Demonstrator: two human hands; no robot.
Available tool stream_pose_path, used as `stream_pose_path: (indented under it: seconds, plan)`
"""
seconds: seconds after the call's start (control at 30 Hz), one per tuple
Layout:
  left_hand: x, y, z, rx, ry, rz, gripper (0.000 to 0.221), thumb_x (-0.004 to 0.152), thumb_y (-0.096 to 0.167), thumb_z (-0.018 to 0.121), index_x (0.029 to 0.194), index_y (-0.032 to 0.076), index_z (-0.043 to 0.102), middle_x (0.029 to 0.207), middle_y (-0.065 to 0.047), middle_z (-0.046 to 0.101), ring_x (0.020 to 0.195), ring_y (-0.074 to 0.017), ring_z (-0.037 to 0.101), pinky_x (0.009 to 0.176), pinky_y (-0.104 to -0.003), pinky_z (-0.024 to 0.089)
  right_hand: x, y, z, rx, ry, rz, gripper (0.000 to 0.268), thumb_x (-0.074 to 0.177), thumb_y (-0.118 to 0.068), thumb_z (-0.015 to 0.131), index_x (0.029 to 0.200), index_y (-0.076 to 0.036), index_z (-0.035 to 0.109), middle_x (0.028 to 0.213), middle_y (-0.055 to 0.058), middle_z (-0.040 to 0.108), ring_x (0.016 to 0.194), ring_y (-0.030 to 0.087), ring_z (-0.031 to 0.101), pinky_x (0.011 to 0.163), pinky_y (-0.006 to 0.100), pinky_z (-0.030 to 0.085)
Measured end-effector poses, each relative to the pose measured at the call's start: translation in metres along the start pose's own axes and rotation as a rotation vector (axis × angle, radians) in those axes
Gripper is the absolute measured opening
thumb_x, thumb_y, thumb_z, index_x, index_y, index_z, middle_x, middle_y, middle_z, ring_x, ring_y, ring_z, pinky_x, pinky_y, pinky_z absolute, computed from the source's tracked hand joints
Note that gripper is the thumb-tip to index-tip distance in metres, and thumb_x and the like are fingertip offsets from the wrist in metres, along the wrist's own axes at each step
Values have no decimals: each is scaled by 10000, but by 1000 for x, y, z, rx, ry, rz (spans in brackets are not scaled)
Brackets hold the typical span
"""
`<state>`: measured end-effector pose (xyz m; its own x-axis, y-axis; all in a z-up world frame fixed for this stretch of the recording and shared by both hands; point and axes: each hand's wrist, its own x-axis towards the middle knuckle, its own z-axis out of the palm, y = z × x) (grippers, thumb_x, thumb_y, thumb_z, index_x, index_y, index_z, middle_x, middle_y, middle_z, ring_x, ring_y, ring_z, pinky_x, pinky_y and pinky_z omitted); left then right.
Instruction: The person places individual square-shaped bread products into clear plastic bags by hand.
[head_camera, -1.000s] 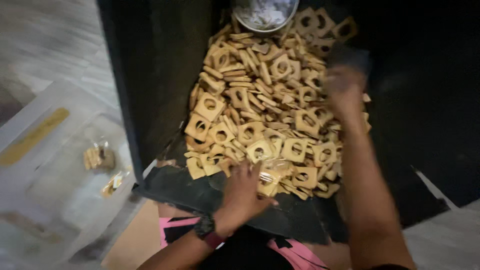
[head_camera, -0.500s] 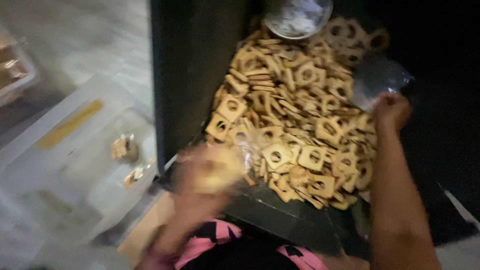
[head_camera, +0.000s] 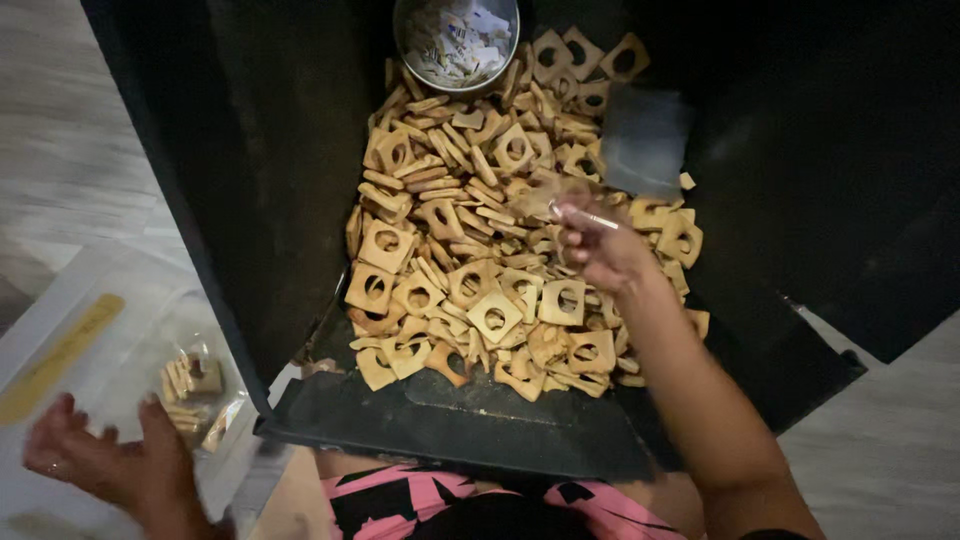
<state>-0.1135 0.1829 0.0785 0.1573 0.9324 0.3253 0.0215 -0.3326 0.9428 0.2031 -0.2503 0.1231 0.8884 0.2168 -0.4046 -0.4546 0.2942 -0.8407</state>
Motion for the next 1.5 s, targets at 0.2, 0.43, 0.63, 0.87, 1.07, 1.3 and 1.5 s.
stream_pose_path:
  seconds: [0.2,0.43,0.63,0.87,1.07,1.3,1.5]
  plan:
    - [-122,64,90,-85,-620,633,445,870,148,794,1240,81,556,1230,-126,617,1239,-330,589,1148,-518,477,-44,60,11,195,-172,167,285,913,-76,652,1198,-91,650,890,98,657,722,168,668,609,271,599]
    - [-198,115,120,-202,-1271,745,400,835,144,786,1204,23,692,1229,-180,638,1160,-377,599,953,-474,505,-105,156,-8,313,-254,346,330,956,-190,658,1224,2,651,1150,155,703,1041,264,685,913,404,576]
    - [-195,81,113,-205,-1218,446,240,830,-26,682,1059,43,702,1097,-108,712,967,-305,731,837,-373,605,-129,132,-7,-705,-126,-186,448,875,-182,736,1286,-36,633,1299,149,667,1226,302,625,1086,424,476]
    - [-193,87,103,-91,-1161,436,146,861,29,715,1007,25,721,957,-146,728,892,-346,702,761,-417,572,-150,125,7,-1059,-150,-979,267,856,-123,800,1098,-62,707,1071,96,718,1034,260,664,936,406,479]
    - [-184,90,102,-138,-1179,422,79,903,89,712,929,14,714,860,-131,718,817,-291,686,768,-397,528,-152,126,10,-1001,-270,-891,129,914,-107,756,1032,-61,732,973,65,728,916,220,675,845,369,512]
    - [-179,74,97,-555,-1468,-242,102,969,79,653,919,-5,681,928,-81,656,865,-190,621,800,-327,498,-145,136,15,-905,-345,-863,92,1019,-130,669,961,-58,660,885,64,621,845,212,610,810,349,499]
    - [-187,17,90,-1196,-1545,-875,228,1094,112,592,879,71,658,847,-22,621,788,-173,553,775,-305,470,-133,162,20,-755,-436,-844,155,1068,-189,616,978,-63,632,952,73,627,943,216,633,859,352,526]
